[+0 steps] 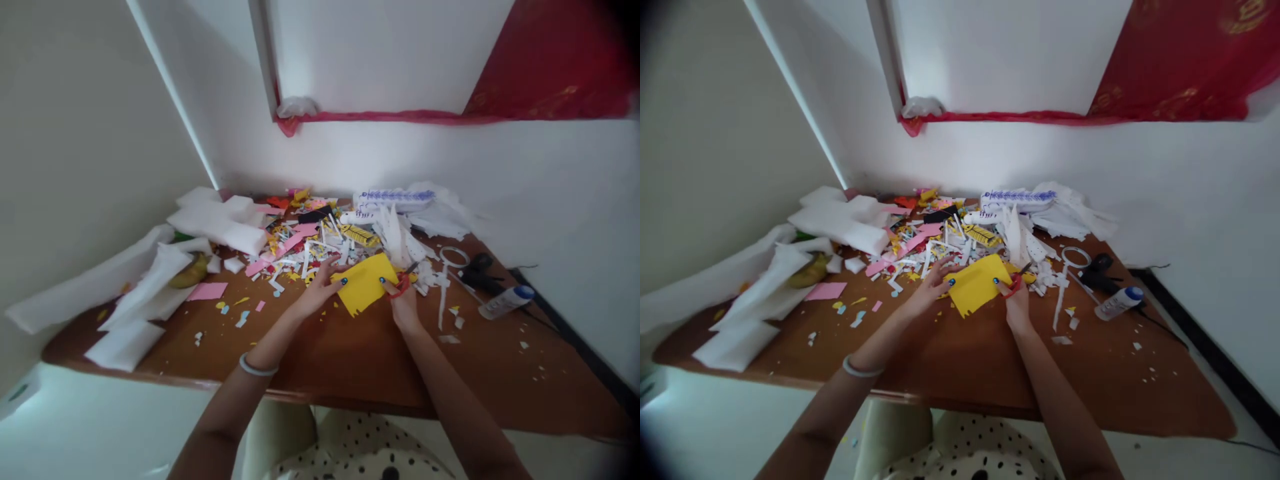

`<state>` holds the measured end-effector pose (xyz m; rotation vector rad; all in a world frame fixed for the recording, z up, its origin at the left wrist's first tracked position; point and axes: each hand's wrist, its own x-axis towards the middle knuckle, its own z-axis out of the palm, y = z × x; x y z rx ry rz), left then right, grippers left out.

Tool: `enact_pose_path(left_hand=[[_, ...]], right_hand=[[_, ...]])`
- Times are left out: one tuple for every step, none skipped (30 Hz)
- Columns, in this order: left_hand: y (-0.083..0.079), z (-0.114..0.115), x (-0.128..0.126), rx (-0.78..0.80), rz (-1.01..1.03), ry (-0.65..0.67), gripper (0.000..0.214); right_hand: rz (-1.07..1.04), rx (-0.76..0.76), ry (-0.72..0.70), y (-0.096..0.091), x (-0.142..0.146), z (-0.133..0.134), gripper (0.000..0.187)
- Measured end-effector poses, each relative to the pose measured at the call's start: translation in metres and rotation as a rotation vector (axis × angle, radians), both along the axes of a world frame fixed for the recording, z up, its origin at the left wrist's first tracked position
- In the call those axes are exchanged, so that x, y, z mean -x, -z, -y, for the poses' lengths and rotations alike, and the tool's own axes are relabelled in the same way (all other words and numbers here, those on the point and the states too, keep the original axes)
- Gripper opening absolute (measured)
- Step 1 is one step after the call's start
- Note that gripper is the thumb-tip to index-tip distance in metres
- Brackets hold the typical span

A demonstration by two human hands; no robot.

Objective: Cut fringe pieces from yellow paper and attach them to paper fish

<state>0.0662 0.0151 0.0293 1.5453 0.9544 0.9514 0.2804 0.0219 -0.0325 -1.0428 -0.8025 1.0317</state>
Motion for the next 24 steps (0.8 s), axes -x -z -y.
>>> enact_pose_path(left_hand=[[0.003,-0.003,0.003,0.058,0.015,0.039,0.046],[0.006,-0.006,0.007,0.098,0.011,0.070,0.050],[0.010,-0.009,0.011,0.118,-0.006,0.087,0.052],[0.015,-0.012,0.014,0.122,-0.025,0.084,0.052],[0.020,-0.014,0.018,0.122,-0.035,0.070,0.052],[0.026,-0.015,0.022,0.118,-0.036,0.046,0.052],[0.030,-0.016,0.025,0.110,-0.030,0.018,0.052],[0.035,-0.016,0.029,0.101,-0.020,-0.009,0.053],[0.039,-0.016,0.032,0.092,-0.010,-0.029,0.054],[0.042,-0.016,0.034,0.085,-0.006,-0.041,0.055],[0.045,-0.015,0.036,0.079,-0.008,-0.044,0.053],[0.047,-0.015,0.037,0.076,-0.016,-0.038,0.049],[0.048,-0.014,0.038,0.074,-0.028,-0.028,0.045],[0.049,-0.014,0.038,0.071,-0.040,-0.017,0.040],[0.049,-0.013,0.038,0.067,-0.051,-0.010,0.038],[0.049,-0.013,0.038,0.062,-0.057,-0.006,0.036],[0.048,-0.013,0.037,0.056,-0.058,-0.006,0.036],[0.048,-0.013,0.037,0.049,-0.056,-0.009,0.035],[0.048,-0.013,0.036,0.041,-0.050,-0.014,0.035],[0.048,-0.013,0.036,0.033,-0.044,-0.023,0.036],[0.049,-0.013,0.035,0.026,-0.036,-0.038,0.036],[0.049,-0.014,0.035,0.018,-0.029,-0.062,0.036],[0.050,-0.015,0.035,0.011,-0.022,-0.095,0.036],[0.051,-0.017,0.036,0.005,-0.014,-0.137,0.037]], right_hand=[[-0.018,-0.014,0.038,-0.003,0.003,-0.002,0.040],[-0.032,-0.028,0.074,-0.005,0.008,-0.004,0.039],[-0.040,-0.040,0.102,-0.008,0.014,-0.006,0.038],[-0.043,-0.051,0.124,-0.010,0.022,-0.008,0.038],[-0.040,-0.059,0.136,-0.012,0.029,-0.009,0.038],[-0.030,-0.063,0.139,-0.013,0.037,-0.010,0.039],[-0.016,-0.064,0.137,-0.013,0.044,-0.010,0.040],[0.001,-0.062,0.132,-0.013,0.050,-0.010,0.041],[0.017,-0.060,0.129,-0.012,0.055,-0.009,0.041],[0.032,-0.057,0.130,-0.011,0.057,-0.007,0.042],[0.044,-0.056,0.137,-0.010,0.059,-0.006,0.042],[0.055,-0.057,0.148,-0.010,0.058,-0.005,0.042],[0.065,-0.061,0.162,-0.010,0.057,-0.003,0.042],[0.075,-0.068,0.177,-0.009,0.056,-0.002,0.042],[0.088,-0.076,0.188,-0.009,0.055,-0.001,0.042],[0.100,-0.084,0.196,-0.009,0.054,-0.001,0.042],[0.114,-0.090,0.200,-0.008,0.054,0.000,0.043],[0.126,-0.095,0.201,-0.007,0.054,0.000,0.043],[0.139,-0.097,0.201,-0.006,0.055,0.000,0.043],[0.150,-0.099,0.201,-0.005,0.056,0.001,0.042],[0.162,-0.100,0.200,-0.004,0.057,0.001,0.042],[0.174,-0.103,0.201,-0.003,0.057,0.002,0.041],[0.186,-0.108,0.200,-0.003,0.057,0.003,0.040],[0.198,-0.115,0.196,-0.003,0.056,0.005,0.039]])
